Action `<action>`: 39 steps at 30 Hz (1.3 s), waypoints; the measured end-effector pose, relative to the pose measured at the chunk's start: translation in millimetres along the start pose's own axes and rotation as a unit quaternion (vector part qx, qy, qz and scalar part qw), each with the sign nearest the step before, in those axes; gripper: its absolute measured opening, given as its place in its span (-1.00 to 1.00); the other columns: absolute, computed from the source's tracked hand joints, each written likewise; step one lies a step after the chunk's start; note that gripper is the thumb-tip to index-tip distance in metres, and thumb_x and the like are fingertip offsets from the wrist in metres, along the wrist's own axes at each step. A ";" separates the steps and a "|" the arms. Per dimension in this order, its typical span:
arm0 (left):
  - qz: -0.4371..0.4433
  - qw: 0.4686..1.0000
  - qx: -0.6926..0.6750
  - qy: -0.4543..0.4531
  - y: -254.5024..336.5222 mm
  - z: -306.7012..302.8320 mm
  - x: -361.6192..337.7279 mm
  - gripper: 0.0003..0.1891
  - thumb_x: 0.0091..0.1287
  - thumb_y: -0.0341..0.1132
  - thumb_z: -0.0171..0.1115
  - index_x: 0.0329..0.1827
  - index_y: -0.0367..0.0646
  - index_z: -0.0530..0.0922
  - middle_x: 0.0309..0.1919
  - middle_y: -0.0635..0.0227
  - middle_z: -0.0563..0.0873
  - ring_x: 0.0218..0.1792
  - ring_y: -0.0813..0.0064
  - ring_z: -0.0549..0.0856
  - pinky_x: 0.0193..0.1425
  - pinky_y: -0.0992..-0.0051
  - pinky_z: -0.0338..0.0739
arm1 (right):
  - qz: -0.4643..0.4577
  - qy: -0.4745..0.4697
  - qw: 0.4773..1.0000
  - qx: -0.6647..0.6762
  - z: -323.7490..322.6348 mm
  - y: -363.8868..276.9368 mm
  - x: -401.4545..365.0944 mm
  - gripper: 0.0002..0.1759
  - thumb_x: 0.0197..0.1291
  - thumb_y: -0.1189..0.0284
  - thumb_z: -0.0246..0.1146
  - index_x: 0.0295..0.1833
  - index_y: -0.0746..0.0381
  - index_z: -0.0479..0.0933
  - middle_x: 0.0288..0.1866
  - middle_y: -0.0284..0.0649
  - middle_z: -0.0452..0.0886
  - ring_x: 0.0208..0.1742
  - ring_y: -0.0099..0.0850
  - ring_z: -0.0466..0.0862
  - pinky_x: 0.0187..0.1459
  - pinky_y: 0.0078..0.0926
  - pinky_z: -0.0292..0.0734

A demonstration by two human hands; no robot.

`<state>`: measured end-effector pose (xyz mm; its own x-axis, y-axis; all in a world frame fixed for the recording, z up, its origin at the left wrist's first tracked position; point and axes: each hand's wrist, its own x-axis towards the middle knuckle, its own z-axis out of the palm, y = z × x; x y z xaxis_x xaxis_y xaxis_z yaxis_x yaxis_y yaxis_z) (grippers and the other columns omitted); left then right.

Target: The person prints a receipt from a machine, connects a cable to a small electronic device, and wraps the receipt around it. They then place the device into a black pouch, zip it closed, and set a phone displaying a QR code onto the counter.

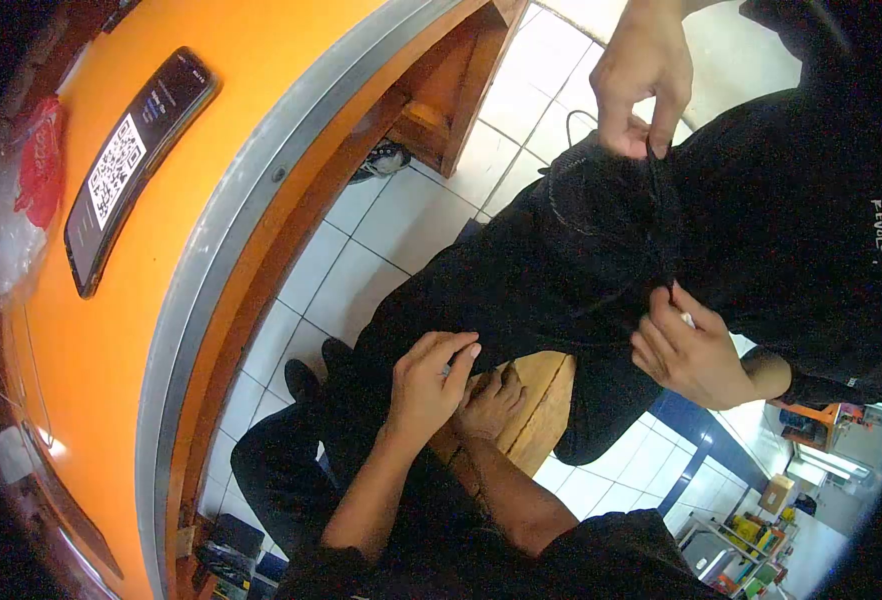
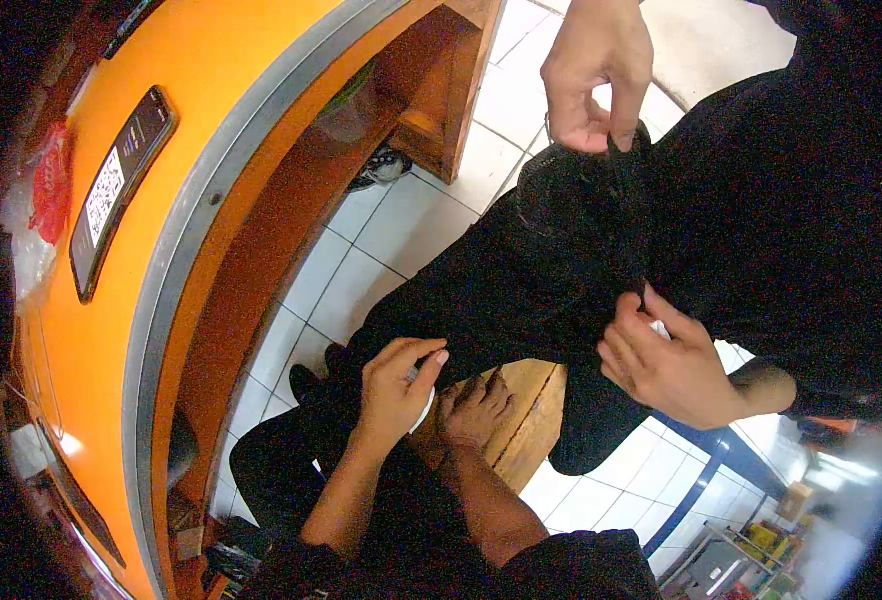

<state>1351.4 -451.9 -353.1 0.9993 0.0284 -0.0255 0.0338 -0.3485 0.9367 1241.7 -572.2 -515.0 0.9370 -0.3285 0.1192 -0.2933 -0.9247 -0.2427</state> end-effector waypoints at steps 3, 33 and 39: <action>-0.007 1.000 -0.003 -0.001 3.9 -0.3 1.3 -0.84 0.32 -0.37 0.37 -0.11 -0.24 0.73 -0.19 0.14 0.79 -0.16 0.21 0.78 -0.05 0.36 0.64 | 0.000 -0.001 1.000 -0.003 5.2 2.8 -1.6 -0.44 0.25 0.17 0.21 0.21 0.35 0.40 0.45 0.19 0.28 0.47 0.12 0.26 0.47 0.34 0.01; 0.026 0.999 0.021 -0.005 15.8 -3.4 -8.3 -0.84 0.34 -0.39 0.34 -0.09 -0.26 0.72 -0.21 0.12 0.76 -0.23 0.22 0.78 -0.16 0.39 0.65 | 0.021 -0.079 0.997 0.003 -7.6 3.4 0.8 -0.29 0.27 0.02 0.16 0.33 0.36 0.40 0.48 0.23 0.23 0.54 0.15 0.17 0.53 0.31 -0.12; 0.012 1.000 0.018 0.008 28.3 -12.5 -19.1 -0.85 0.29 -0.43 0.39 -0.11 -0.27 0.73 -0.22 0.15 0.79 -0.20 0.28 0.78 -0.08 0.41 0.63 | 0.028 -0.058 0.998 0.003 -12.1 -1.8 4.5 -0.33 0.32 0.03 0.13 0.32 0.33 0.41 0.49 0.23 0.21 0.53 0.16 0.17 0.52 0.31 -0.10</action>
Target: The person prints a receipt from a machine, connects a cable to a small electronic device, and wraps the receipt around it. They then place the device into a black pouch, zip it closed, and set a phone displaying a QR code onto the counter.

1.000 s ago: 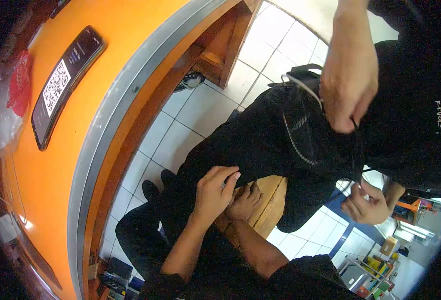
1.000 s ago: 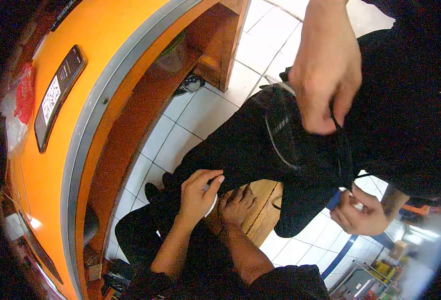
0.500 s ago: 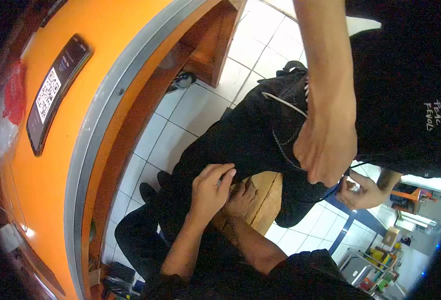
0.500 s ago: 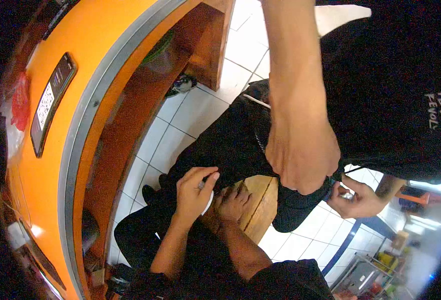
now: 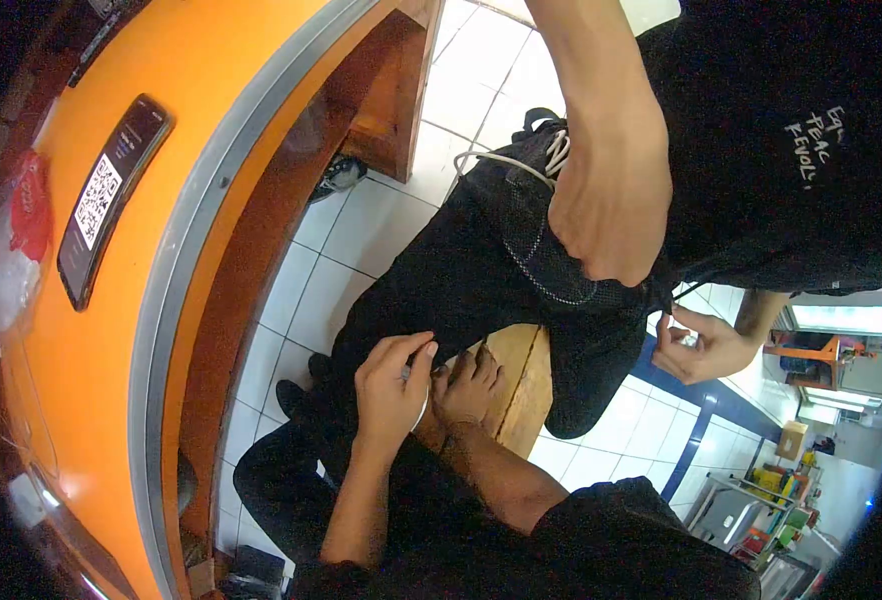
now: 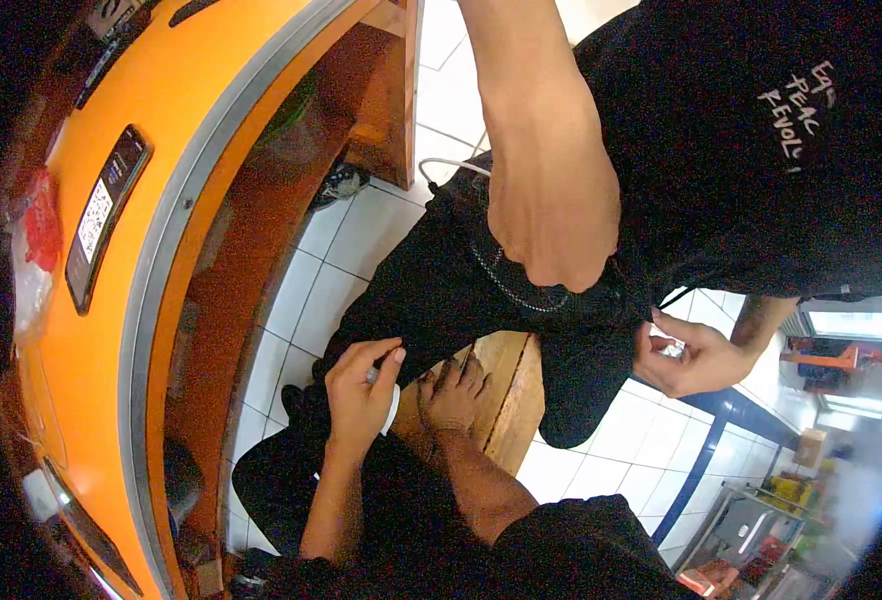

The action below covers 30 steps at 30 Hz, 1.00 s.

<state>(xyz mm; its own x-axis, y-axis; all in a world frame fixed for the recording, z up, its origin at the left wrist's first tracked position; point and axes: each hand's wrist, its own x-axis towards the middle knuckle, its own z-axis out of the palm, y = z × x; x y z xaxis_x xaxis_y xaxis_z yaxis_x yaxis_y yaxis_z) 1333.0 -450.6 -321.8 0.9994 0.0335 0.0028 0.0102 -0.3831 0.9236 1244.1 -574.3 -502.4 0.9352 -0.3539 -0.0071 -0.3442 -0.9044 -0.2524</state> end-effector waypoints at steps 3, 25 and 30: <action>-0.001 1.000 0.002 0.007 -0.8 -4.1 -10.3 -0.84 0.29 -0.43 0.40 -0.11 -0.27 0.73 -0.21 0.15 0.79 -0.19 0.28 0.78 -0.07 0.41 0.63 | -0.003 -0.011 1.000 0.011 -7.1 -2.4 -2.1 -0.35 0.35 0.11 0.10 0.36 0.38 0.32 0.48 0.21 0.19 0.55 0.13 0.11 0.55 0.23 -0.15; 0.015 0.999 0.038 0.011 -0.2 -10.0 -55.2 -0.85 0.28 -0.43 0.39 -0.13 -0.26 0.74 -0.23 0.13 0.79 -0.23 0.28 0.78 -0.12 0.42 0.63 | 0.004 0.026 0.999 0.035 -0.9 0.8 -3.4 -0.36 0.31 0.02 0.13 0.32 0.26 0.44 0.43 0.17 0.31 0.49 0.08 0.25 0.52 0.28 -0.05; 0.008 1.000 0.025 0.011 3.1 -10.7 -54.9 -0.85 0.29 -0.43 0.39 -0.13 -0.27 0.74 -0.24 0.12 0.79 -0.24 0.27 0.78 -0.13 0.42 0.63 | -0.002 0.026 1.000 0.010 -5.0 -1.7 -3.7 -0.36 0.33 0.02 0.11 0.32 0.27 0.43 0.46 0.13 0.28 0.50 0.06 0.24 0.52 0.26 -0.05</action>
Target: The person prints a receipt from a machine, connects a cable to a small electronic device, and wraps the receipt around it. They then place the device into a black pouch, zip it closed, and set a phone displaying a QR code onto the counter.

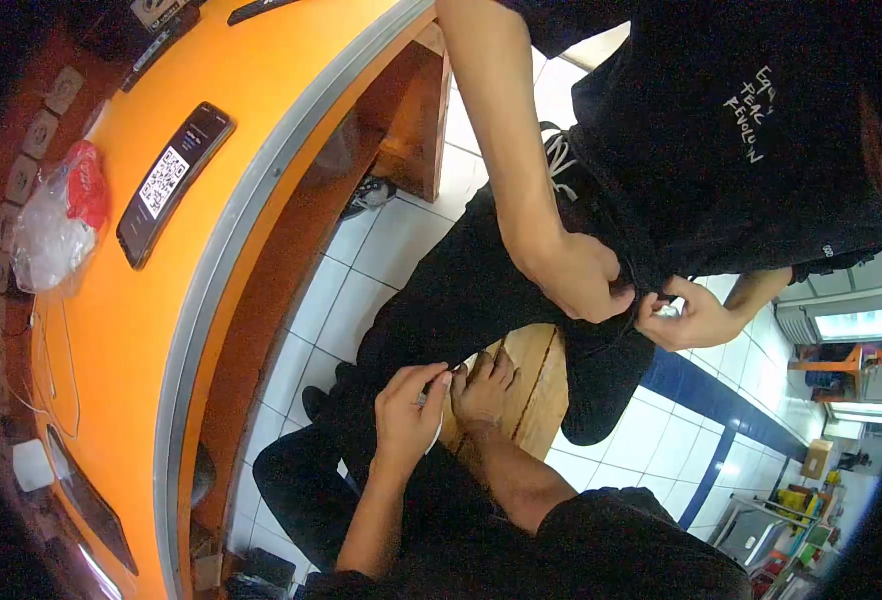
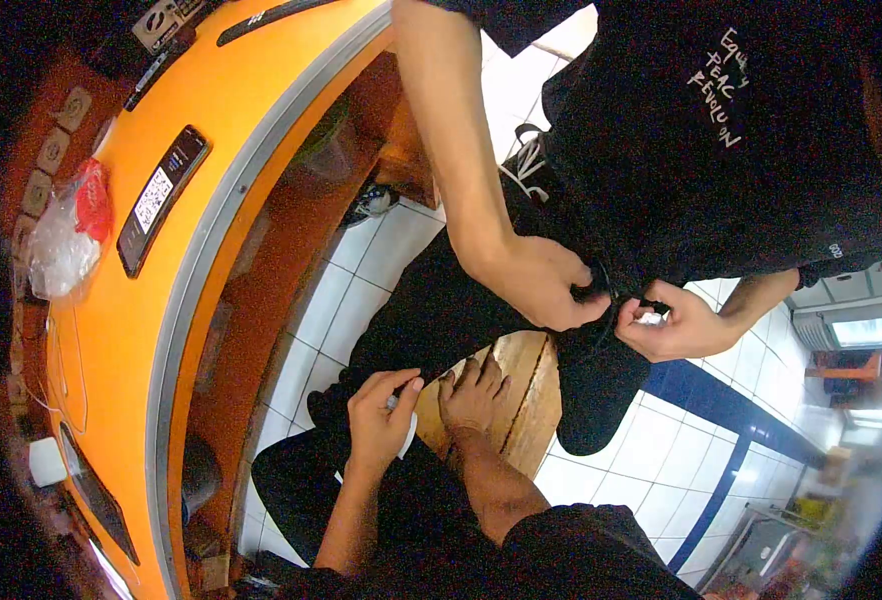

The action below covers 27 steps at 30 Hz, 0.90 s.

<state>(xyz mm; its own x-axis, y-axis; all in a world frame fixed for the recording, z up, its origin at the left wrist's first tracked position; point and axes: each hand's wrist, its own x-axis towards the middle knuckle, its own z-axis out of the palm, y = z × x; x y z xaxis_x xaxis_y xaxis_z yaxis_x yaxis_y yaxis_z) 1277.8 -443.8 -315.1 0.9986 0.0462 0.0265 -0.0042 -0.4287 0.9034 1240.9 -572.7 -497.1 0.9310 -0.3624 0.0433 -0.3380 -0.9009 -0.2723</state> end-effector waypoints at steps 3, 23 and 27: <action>0.001 1.000 0.003 0.000 2.1 -0.9 -0.4 -0.85 0.29 -0.43 0.38 -0.13 -0.26 0.74 -0.24 0.12 0.79 -0.23 0.25 0.78 -0.13 0.41 0.63 | 0.001 -0.001 1.000 0.012 -3.7 -1.5 1.8 -0.36 0.34 0.03 0.11 0.32 0.28 0.43 0.47 0.14 0.27 0.51 0.07 0.23 0.52 0.25 -0.05; -0.003 1.000 0.023 -0.002 -1.1 -11.2 -16.1 -0.86 0.27 -0.43 0.39 -0.14 -0.24 0.75 -0.25 0.14 0.79 -0.21 0.22 0.78 -0.08 0.38 0.64 | 0.007 0.017 1.000 0.019 4.4 0.8 0.0 -0.37 0.30 0.03 0.12 0.30 0.27 0.42 0.41 0.14 0.32 0.47 0.10 0.27 0.51 0.27 -0.05; -0.015 0.999 0.032 -0.005 -4.1 -15.2 -18.1 -0.86 0.28 -0.42 0.39 -0.14 -0.24 0.75 -0.26 0.13 0.79 -0.20 0.21 0.78 -0.08 0.37 0.64 | -0.001 0.034 0.999 0.019 4.1 -1.4 -0.8 -0.38 0.30 0.05 0.13 0.29 0.27 0.43 0.40 0.14 0.33 0.46 0.10 0.28 0.51 0.28 -0.03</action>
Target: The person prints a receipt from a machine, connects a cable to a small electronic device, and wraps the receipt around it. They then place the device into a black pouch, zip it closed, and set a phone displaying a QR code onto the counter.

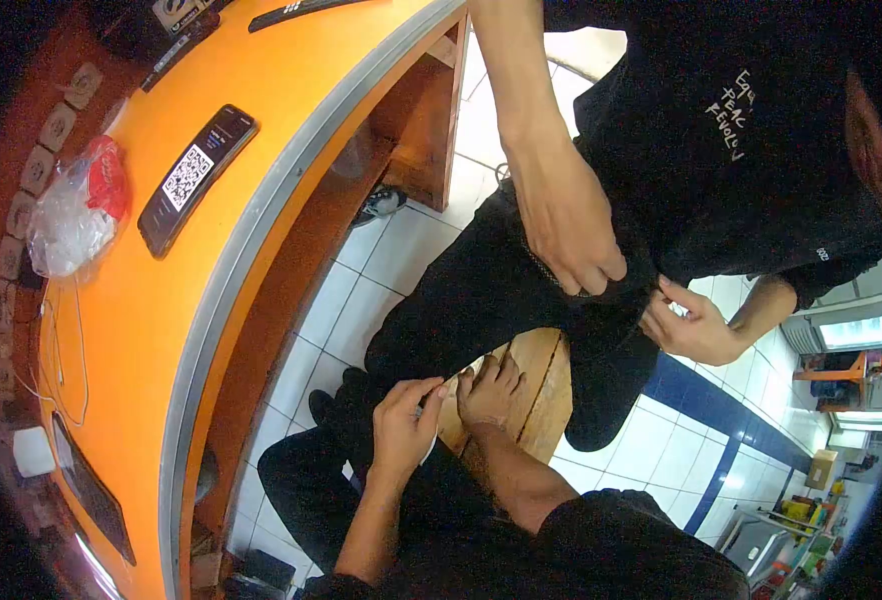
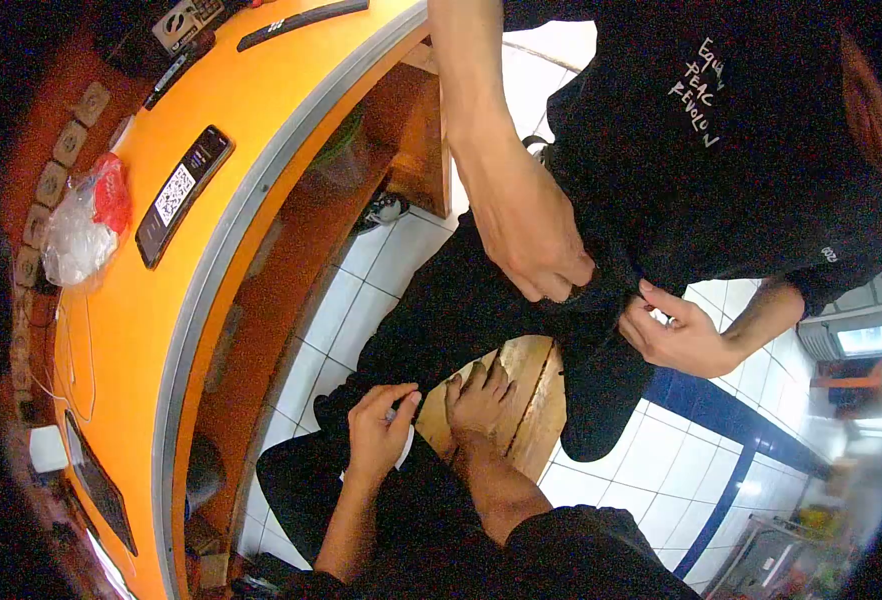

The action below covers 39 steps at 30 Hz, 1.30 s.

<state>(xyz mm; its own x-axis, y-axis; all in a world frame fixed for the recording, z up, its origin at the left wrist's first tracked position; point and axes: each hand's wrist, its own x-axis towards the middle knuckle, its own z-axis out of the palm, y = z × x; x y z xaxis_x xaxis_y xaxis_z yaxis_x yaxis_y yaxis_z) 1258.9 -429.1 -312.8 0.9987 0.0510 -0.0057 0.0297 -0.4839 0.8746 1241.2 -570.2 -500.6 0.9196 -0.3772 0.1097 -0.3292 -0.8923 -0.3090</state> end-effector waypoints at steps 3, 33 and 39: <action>0.000 1.000 0.005 -0.001 -2.3 -3.3 -1.7 -0.86 0.27 -0.42 0.39 -0.14 -0.24 0.75 -0.26 0.13 0.78 -0.21 0.21 0.78 -0.08 0.37 0.64 | 0.005 0.000 1.000 0.003 -2.7 -1.9 0.6 -0.41 0.30 0.07 0.14 0.28 0.27 0.43 0.40 0.14 0.33 0.46 0.09 0.29 0.51 0.28 -0.01; 0.144 0.913 -0.176 -0.338 120.9 6.6 93.5 -0.48 0.39 -0.22 0.30 0.34 -0.30 0.48 -0.43 0.06 0.76 -0.42 0.28 0.79 -0.27 0.35 0.64 | -0.035 0.017 0.998 -0.048 -2.8 -0.3 -1.4 -0.45 0.37 0.07 0.09 0.26 0.27 0.43 0.34 0.10 0.41 0.39 -0.04 0.39 0.44 0.16 0.15; -0.009 0.969 -0.123 -0.214 8.1 15.0 29.1 -0.56 0.38 -0.19 0.34 0.25 -0.20 0.59 -0.36 0.20 0.76 -0.33 0.51 0.73 -0.19 0.47 0.61 | -0.043 0.034 0.996 -0.069 -7.5 -3.1 4.2 -0.47 0.38 0.08 0.08 0.25 0.27 0.43 0.31 0.09 0.43 0.36 -0.09 0.43 0.41 0.10 0.23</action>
<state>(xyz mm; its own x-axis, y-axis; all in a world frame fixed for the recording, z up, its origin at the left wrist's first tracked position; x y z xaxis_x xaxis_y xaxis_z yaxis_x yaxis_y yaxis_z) 1288.9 -444.7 -313.1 0.9255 -0.3351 -0.1766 0.0889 -0.2612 0.9612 1244.5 -570.8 -492.1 0.9308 -0.3092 0.1950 -0.2800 -0.9460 -0.1636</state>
